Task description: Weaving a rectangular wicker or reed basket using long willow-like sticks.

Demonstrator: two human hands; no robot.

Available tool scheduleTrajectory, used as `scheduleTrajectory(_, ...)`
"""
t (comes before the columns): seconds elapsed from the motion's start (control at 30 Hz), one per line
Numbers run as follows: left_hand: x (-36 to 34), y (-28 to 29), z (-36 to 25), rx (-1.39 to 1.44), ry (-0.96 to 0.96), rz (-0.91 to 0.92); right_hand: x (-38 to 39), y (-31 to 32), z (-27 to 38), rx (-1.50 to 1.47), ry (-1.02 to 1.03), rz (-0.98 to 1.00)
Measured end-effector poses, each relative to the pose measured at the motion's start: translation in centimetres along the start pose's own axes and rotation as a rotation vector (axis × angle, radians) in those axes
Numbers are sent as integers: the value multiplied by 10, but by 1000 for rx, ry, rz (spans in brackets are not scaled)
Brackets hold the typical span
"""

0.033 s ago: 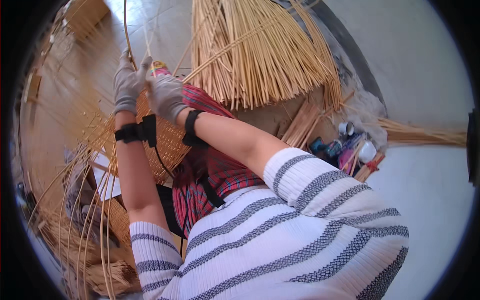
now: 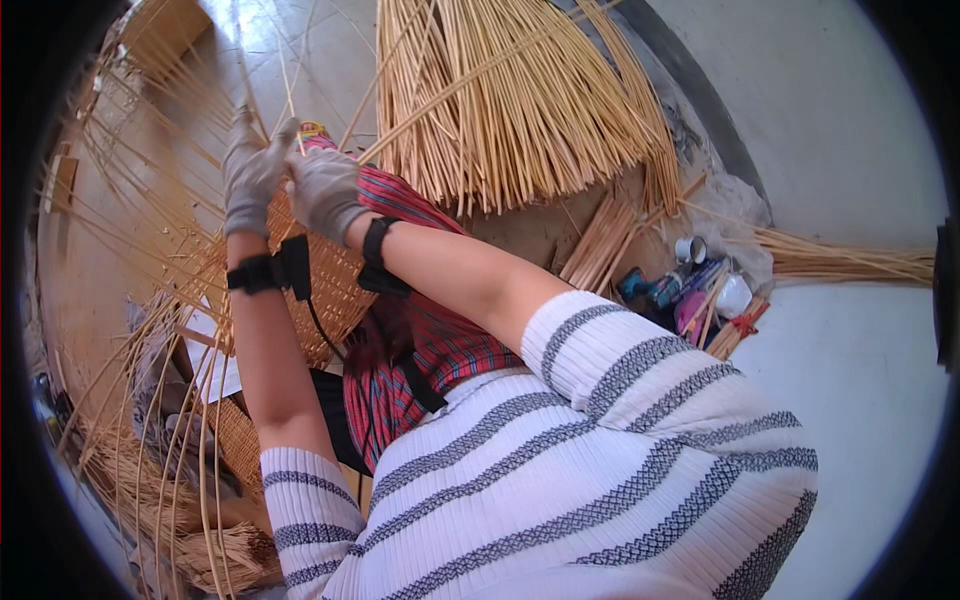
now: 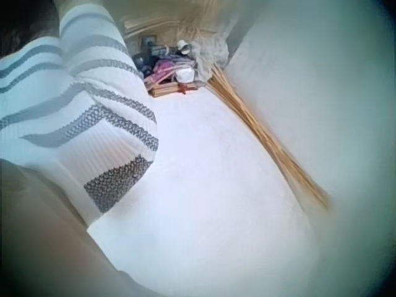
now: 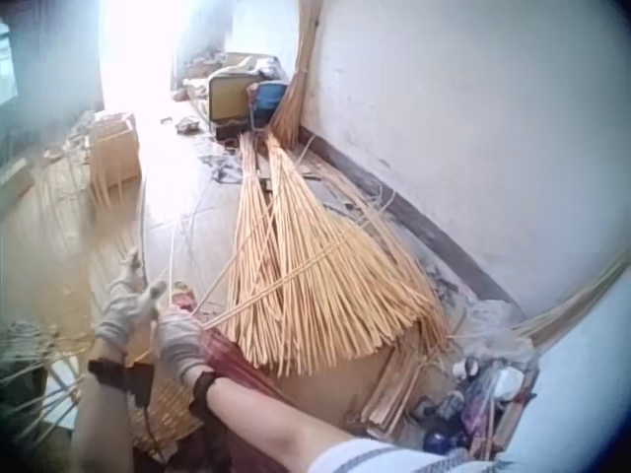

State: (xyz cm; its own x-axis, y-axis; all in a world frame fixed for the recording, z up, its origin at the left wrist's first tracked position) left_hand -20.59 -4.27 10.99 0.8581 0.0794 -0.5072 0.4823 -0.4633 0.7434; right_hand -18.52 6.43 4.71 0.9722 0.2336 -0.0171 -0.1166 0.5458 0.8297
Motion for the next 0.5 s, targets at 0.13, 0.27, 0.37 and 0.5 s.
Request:
scheduleTrajectory(0.13,92,55,2,263,171,-369,-18,-12,1,35,-75,153)
scheduleTrajectory(0.27,195,89,26,-746,240,-174,-30,-31,0,110,-89,196)
scheduleTrajectory(0.37,230,78,58,-305,507,267,-32,-40,-3,117,-40,179)
scheduleTrajectory(0.5,227,75,81,-9,647,425,-34,-38,-8,139,29,190)
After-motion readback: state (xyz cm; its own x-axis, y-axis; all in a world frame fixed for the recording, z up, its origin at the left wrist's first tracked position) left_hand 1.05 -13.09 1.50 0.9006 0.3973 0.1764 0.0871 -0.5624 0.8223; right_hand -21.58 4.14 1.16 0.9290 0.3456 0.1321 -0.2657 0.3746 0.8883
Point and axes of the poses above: each hand's wrist, its own x-axis away from the middle knuckle, its own y-axis out of the back of the hand, z = x × y, the point moved 4 cm from there along -x, towards the middle knuckle
